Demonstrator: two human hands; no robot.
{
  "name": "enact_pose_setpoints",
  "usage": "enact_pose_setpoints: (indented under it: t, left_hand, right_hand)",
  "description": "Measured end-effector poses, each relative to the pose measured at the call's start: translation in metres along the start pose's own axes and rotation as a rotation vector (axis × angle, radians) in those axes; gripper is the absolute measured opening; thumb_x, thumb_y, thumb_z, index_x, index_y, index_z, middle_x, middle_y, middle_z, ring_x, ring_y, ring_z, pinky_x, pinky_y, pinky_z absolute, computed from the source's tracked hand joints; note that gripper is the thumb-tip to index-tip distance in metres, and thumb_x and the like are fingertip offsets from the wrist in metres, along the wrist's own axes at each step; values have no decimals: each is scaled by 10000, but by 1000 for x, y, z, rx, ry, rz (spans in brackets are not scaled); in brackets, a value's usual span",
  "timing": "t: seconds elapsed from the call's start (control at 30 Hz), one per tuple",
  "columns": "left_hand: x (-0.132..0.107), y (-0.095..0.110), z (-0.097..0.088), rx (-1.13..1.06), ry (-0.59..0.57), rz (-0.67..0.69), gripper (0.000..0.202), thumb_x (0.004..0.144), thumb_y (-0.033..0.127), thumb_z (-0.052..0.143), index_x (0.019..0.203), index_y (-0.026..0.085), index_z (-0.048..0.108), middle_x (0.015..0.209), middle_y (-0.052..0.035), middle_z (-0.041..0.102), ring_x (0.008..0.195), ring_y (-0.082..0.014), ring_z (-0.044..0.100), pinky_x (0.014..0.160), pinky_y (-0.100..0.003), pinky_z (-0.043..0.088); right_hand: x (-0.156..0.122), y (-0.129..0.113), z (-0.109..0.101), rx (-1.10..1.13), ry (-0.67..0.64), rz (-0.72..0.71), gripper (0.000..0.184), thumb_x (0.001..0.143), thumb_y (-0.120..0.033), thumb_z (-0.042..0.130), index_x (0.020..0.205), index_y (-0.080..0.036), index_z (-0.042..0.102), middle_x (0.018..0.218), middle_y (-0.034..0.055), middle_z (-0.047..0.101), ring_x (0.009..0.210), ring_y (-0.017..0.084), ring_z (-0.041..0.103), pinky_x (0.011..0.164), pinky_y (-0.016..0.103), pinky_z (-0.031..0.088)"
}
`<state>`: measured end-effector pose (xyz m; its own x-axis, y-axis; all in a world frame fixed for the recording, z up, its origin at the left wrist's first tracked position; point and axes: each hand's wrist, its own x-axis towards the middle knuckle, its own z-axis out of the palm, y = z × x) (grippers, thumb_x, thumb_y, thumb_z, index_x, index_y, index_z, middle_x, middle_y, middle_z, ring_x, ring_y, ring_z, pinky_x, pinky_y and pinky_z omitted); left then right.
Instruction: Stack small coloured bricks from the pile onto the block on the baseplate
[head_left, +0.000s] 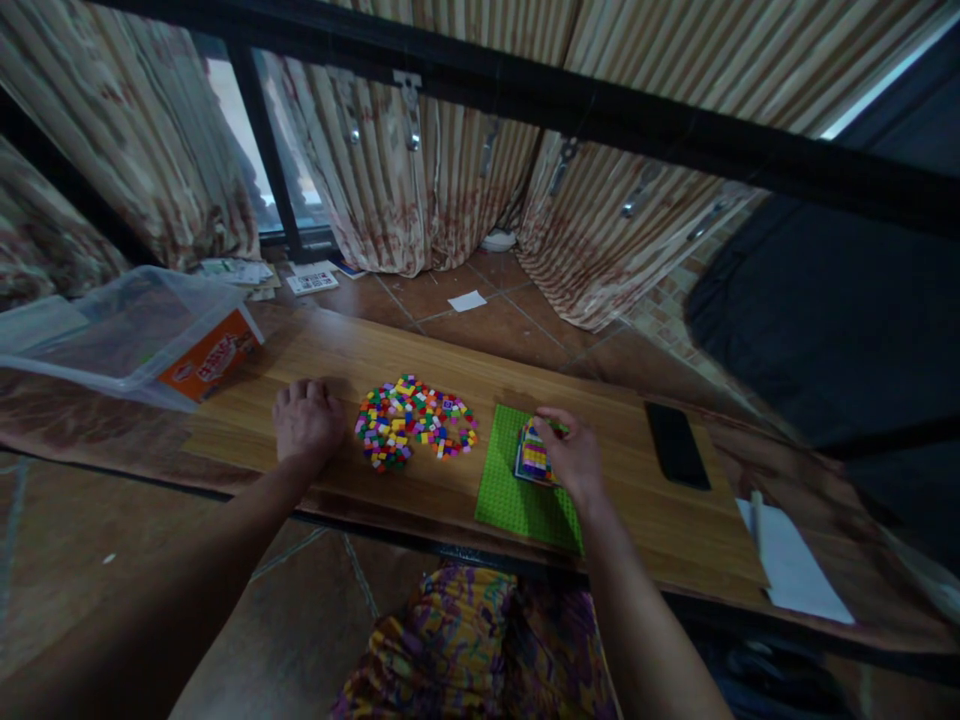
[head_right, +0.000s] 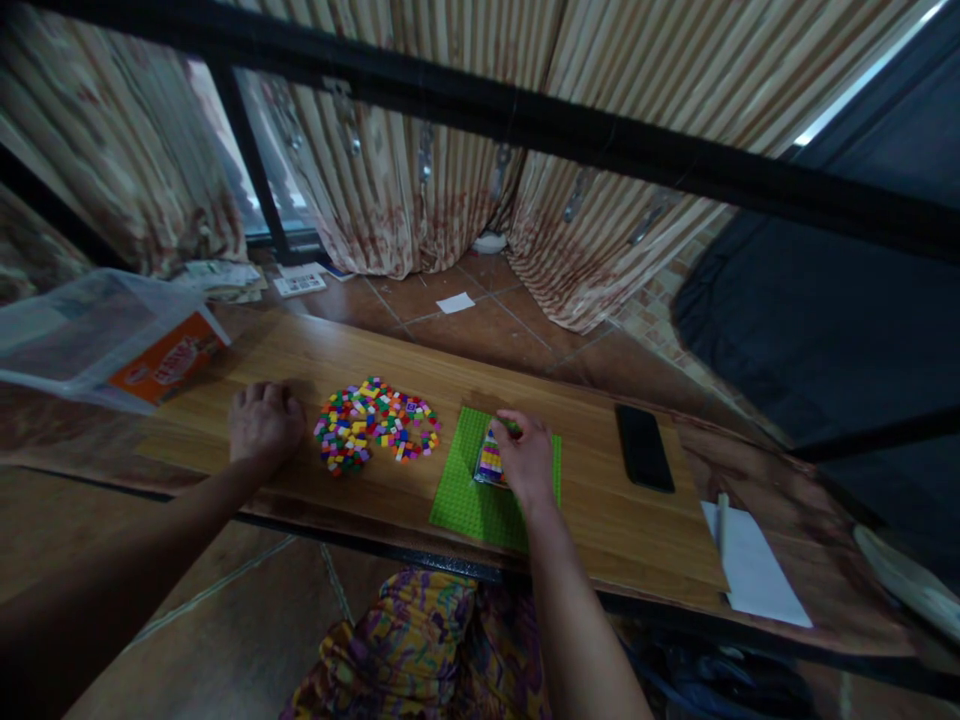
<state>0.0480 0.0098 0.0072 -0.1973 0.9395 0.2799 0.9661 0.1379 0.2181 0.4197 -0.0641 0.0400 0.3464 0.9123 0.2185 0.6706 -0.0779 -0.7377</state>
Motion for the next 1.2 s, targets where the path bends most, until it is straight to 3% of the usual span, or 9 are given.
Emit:
enact_pose_setpoints:
  t: [0.17, 0.37, 0.83, 0.9, 1.07, 1.2]
  left_hand:
    - [0, 0, 1, 13, -4, -9, 386, 888, 284, 375, 1108, 97, 631, 1173, -205, 613, 1112, -353, 527, 954, -489, 419]
    - [-1, 2, -1, 31, -16, -7, 385, 886, 286, 372, 1103, 97, 628, 1184, -210, 608, 1112, -349, 520, 956, -476, 414]
    - [-3, 4, -5, 3, -14, -18, 385, 889, 287, 368, 1129, 116, 617, 1204, -204, 598, 1117, -358, 512, 950, -492, 408]
    - [-2, 4, -4, -2, -14, -21, 388, 891, 285, 364, 1123, 111, 622, 1195, -208, 600, 1114, -362, 511, 942, -494, 413]
    - [-2, 2, -1, -38, -9, -30, 373, 888, 282, 380, 1114, 125, 632, 1189, -207, 597, 1124, -368, 502, 949, -516, 406]
    - [-2, 1, 0, -27, -8, -31, 370, 896, 285, 372, 1098, 121, 634, 1177, -201, 600, 1123, -358, 505, 960, -498, 406]
  right_hand:
    - [-1, 0, 4, 103, -69, 87, 303, 813, -457, 606, 925, -222, 760, 905, 49, 768, 804, 200, 694, 786, 342, 524]
    - [1, 2, 7, 205, -63, 167, 262, 759, -435, 648, 882, -231, 757, 874, 32, 773, 793, 206, 705, 771, 345, 536]
    - [0, 0, 4, 264, -103, 177, 333, 764, -495, 653, 889, -202, 752, 845, 36, 763, 764, 201, 687, 729, 316, 521]
    - [-1, 0, 1, 277, -56, 192, 389, 809, -540, 603, 903, -191, 747, 834, 41, 756, 740, 200, 679, 701, 313, 514]
    - [-17, -13, -10, 219, 281, 69, 395, 872, -512, 558, 897, -160, 735, 917, 95, 741, 854, 230, 668, 799, 355, 503]
    - [-47, -42, -6, 195, 246, -85, 286, 905, -437, 559, 909, -210, 733, 939, 71, 728, 926, 222, 651, 866, 367, 488]
